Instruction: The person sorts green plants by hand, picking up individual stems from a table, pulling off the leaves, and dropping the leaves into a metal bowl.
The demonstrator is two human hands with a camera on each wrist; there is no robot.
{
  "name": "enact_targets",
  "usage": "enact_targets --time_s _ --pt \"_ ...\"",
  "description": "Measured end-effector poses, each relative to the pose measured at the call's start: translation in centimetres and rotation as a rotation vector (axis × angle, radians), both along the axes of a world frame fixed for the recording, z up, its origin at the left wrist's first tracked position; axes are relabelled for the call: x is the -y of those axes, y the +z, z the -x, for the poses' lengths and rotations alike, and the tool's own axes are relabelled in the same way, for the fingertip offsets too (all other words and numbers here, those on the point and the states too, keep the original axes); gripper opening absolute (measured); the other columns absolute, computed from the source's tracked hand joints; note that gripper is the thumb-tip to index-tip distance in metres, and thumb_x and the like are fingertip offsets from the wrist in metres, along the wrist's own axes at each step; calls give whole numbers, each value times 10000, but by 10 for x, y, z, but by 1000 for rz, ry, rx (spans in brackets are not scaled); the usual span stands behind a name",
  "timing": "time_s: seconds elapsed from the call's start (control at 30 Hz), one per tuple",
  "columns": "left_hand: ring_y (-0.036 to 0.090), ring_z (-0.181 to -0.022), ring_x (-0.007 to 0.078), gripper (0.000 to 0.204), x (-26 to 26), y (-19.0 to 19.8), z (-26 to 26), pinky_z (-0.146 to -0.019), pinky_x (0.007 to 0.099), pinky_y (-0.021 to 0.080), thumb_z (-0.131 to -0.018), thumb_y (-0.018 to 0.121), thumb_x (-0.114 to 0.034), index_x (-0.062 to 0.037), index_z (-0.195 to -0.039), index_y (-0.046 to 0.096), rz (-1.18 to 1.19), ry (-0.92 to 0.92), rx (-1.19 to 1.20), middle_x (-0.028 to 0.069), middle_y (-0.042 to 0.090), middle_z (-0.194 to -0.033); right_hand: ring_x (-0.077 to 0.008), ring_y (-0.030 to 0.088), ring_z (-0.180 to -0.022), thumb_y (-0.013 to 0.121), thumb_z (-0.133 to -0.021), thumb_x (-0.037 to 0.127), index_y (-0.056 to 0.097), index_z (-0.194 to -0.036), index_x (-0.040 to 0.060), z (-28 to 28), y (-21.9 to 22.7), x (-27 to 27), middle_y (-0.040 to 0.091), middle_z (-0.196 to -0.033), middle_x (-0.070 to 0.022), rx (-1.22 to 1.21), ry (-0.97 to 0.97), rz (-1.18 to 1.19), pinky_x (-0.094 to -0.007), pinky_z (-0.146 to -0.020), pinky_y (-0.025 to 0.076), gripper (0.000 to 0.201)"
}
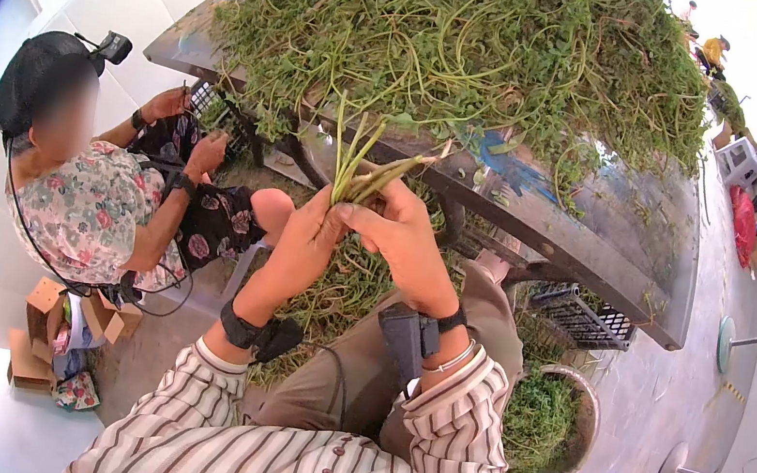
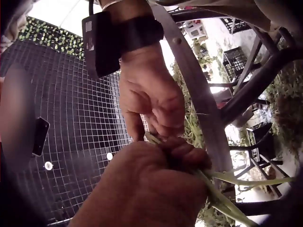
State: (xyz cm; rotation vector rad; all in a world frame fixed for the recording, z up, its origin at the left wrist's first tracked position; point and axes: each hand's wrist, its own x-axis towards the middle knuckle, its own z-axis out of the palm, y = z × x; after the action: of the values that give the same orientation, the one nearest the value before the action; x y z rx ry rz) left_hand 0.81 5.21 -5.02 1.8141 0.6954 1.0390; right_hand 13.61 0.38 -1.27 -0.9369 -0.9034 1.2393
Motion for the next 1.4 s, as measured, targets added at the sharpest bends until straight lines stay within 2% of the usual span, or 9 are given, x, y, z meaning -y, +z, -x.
enact_targets --time_s 0.27,0.33,0.43,0.6,0.87,1.2,1.23,1.3,1.4 --pt "548 -717 402 155 6 23 11 -601 426 432 -885 505 -150 -15 -959 489 -54 -16 -271 206 552 -761 -52 418 -555 596 -849 193 572 -957 19 -2 -8 2 520 -704 17 -83 60 43 -189 -501 378 206" --pt "561 -673 278 185 2 17 15 -606 324 433 -880 525 -125 -12 -1026 530 -244 30 -347 169 568 -771 -62 436 -556 591 -856 206 569 -934 17 -3 -8 -1 517 -693 10 -86 29 31 -201 -512 413 206" --pt "557 -666 273 189 6 15 18 -613 333 438 -843 556 -83 -16 -1019 544 -265 118 -316 151 563 -742 -92 508 -604 560 -878 202 566 -929 -11 -18 -10 -6 544 -723 -25 -221 -193 -39 -265 -587 508 220" --pt "581 -752 309 194 8 17 53 -658 336 450 -849 548 -108 0 -1010 546 -210 158 -362 182 595 -857 -111 512 -603 545 -886 141 576 -918 -7 -57 -13 1 576 -781 -50 -433 -433 -135 -293 -582 508 154" --pt "525 -655 179 202 25 3 105 -641 301 433 -907 458 -139 28 -946 564 -50 370 -332 138 584 -739 -95 487 -593 511 -916 151 572 -950 -5 -106 -18 42 541 -701 -4 -649 -534 -349 -276 -657 488 170" --pt "372 -590 114 196 28 -23 128 -543 278 339 -909 451 -139 26 -854 540 63 307 -392 23 451 -664 -80 464 -637 512 -918 163 564 -938 42 -148 -44 238 488 -706 4 -442 -967 -361 -258 -676 465 133" --pt "356 -580 105 202 28 -25 125 -532 272 324 -913 452 -148 24 -854 541 79 282 -378 15 430 -650 -79 440 -642 518 -917 162 555 -944 31 -140 -50 262 449 -683 8 -55 -1202 -88 -238 -680 446 139" --pt "340 -570 97 209 29 -27 118 -522 266 310 -918 454 -158 21 -855 541 95 249 -373 7 409 -636 -79 443 -625 535 -905 149 561 -926 30 -136 -82 317 459 -685 13 -475 -1178 -107 -235 -673 467 124" --pt "342 -570 92 208 32 -28 105 -525 259 309 -922 457 -164 15 -858 543 78 180 -366 0 385 -626 -81 463 -575 571 -884 166 556 -838 51 -112 -139 384 462 -650 17 -498 -1432 176 -273 -633 519 124"
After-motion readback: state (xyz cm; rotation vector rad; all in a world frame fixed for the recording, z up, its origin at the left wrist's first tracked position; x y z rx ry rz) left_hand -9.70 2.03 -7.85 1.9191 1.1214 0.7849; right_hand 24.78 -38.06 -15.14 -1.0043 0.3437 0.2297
